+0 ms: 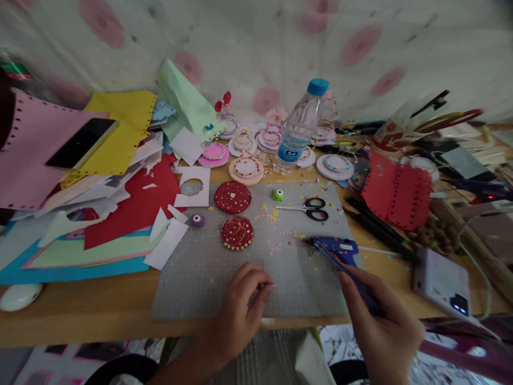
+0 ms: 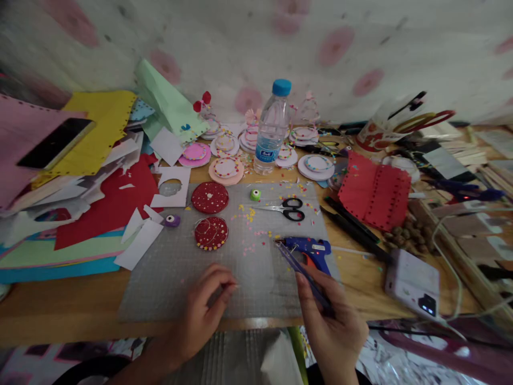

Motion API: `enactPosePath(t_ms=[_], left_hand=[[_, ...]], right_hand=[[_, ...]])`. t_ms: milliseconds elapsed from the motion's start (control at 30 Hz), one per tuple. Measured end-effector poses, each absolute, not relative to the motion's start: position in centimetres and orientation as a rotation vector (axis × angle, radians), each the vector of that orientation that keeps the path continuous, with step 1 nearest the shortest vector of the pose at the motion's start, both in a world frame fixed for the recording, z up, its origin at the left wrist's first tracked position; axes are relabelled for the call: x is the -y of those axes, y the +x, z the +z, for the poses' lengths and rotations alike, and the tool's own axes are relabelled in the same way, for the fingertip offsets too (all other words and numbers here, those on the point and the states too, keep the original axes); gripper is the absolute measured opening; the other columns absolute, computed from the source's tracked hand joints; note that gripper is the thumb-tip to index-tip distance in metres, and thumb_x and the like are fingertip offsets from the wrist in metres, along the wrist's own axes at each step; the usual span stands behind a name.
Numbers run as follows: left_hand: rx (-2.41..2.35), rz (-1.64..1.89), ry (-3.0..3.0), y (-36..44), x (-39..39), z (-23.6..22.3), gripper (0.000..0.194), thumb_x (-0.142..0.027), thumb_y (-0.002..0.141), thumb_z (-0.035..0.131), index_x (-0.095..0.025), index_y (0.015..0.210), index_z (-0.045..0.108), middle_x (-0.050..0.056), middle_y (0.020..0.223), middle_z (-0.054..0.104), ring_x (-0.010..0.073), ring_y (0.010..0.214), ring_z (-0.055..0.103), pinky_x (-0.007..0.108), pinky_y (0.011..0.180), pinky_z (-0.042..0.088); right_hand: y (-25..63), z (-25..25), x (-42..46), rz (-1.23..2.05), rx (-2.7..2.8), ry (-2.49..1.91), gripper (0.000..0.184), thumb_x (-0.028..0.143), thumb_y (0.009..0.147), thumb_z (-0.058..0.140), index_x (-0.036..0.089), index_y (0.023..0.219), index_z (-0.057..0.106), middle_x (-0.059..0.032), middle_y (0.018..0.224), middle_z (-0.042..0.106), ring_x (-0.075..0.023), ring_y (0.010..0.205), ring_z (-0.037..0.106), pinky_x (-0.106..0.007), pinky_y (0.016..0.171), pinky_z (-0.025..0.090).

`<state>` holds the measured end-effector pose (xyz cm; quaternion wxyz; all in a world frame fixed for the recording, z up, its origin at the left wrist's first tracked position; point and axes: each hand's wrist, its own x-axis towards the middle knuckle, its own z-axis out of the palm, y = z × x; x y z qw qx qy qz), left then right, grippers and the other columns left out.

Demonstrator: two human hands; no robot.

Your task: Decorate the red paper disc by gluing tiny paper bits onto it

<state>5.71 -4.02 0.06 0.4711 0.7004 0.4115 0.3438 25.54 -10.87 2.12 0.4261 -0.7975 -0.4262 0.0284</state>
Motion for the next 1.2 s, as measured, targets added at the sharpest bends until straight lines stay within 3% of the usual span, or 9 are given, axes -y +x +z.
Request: enactPosePath(t_ms=[167, 300, 433, 667, 867, 1000, 1133, 1200], left_hand=[[-1.169, 0.868, 0.679, 5.2, 2.9, 2.6, 0.027, -0.043, 0.077, 0.074, -0.016, 0.076, 0.066, 0.001, 0.073, 0.061, 0.0117, 0.068, 0.052, 0.021, 0.065, 0.043], [-1.039, 0.944, 0.419, 4.8, 2.2, 4.8, 0.028, -0.040, 0.069, 0.082, -0.017, 0.071, 0.068, -0.001, 0.072, 0.061, 0.0080, 0.065, 0.049, 0.016, 0.063, 0.042], [-1.020, 0.973, 0.448, 4.8, 2.3, 5.9, 0.027, -0.040, 0.070, 0.082, -0.017, 0.070, 0.069, -0.002, 0.068, 0.059, 0.0082, 0.066, 0.049, 0.016, 0.064, 0.043], [-1.045, 1.023, 0.523, 4.7, 2.6, 5.5, 0.027, -0.042, 0.070, 0.081, -0.018, 0.072, 0.069, -0.003, 0.066, 0.058, 0.0078, 0.064, 0.045, 0.015, 0.060, 0.040], [-1.064, 1.029, 0.552, 4.8, 2.7, 5.3, 0.028, -0.044, 0.071, 0.080, -0.019, 0.074, 0.068, -0.002, 0.068, 0.058, 0.0093, 0.066, 0.046, 0.017, 0.063, 0.041], [-1.056, 1.029, 0.571, 4.6, 2.7, 5.1, 0.027, -0.044, 0.075, 0.077, -0.019, 0.072, 0.066, -0.003, 0.067, 0.054, 0.0092, 0.066, 0.045, 0.017, 0.063, 0.040], [-1.070, 1.015, 0.736, 4.1, 2.7, 4.7, 0.029, -0.044, 0.086, 0.065, -0.020, 0.071, 0.063, -0.002, 0.068, 0.053, 0.0109, 0.068, 0.046, 0.020, 0.065, 0.039], [-1.031, 0.979, 0.936, 4.1, 2.7, 4.8, 0.035, -0.043, 0.094, 0.053, -0.020, 0.071, 0.065, 0.000, 0.071, 0.055, 0.0125, 0.071, 0.049, 0.022, 0.068, 0.040]], right_hand=[[24.8, 3.0, 10.2, 0.186, 1.219, -1.824, 0.011, 0.030, 0.080, 0.070, 0.020, 0.084, 0.073, -0.0008, 0.072, 0.074, -0.0145, 0.060, 0.068, -0.019, 0.058, 0.054], [22.7, 4.7, 9.0, 0.313, 1.404, -1.563, 0.006, 0.021, 0.079, 0.069, 0.023, 0.082, 0.073, 0.0014, 0.070, 0.074, -0.0130, 0.057, 0.068, -0.017, 0.055, 0.054], [20.5, 6.0, 7.8, 0.448, 1.483, -1.471, 0.013, 0.017, 0.078, 0.068, 0.024, 0.088, 0.074, 0.0022, 0.070, 0.074, -0.0114, 0.057, 0.068, -0.015, 0.053, 0.052], [18.9, 6.8, 7.7, 0.523, 1.308, -1.560, 0.007, 0.024, 0.078, 0.069, 0.025, 0.080, 0.076, 0.0010, 0.068, 0.073, -0.0128, 0.056, 0.067, -0.017, 0.050, 0.051], [19.0, 6.7, 8.0, 0.420, 1.330, -1.620, 0.007, 0.026, 0.078, 0.070, 0.024, 0.078, 0.077, -0.0007, 0.067, 0.074, -0.0155, 0.056, 0.067, -0.023, 0.057, 0.055], [19.4, 6.3, 8.1, 0.301, 1.408, -1.572, 0.007, 0.025, 0.078, 0.071, 0.025, 0.079, 0.078, -0.0004, 0.067, 0.074, -0.0162, 0.055, 0.067, -0.023, 0.051, 0.053], [19.4, 6.2, 8.3, 0.161, 1.378, -1.611, 0.006, 0.024, 0.078, 0.072, 0.025, 0.083, 0.076, -0.0002, 0.070, 0.073, -0.0167, 0.059, 0.067, -0.027, 0.063, 0.056], [19.6, 6.2, 8.2, 0.051, 1.480, -1.561, 0.017, 0.016, 0.078, 0.071, 0.024, 0.093, 0.074, 0.0015, 0.066, 0.071, -0.0140, 0.057, 0.065, -0.026, 0.061, 0.055]])
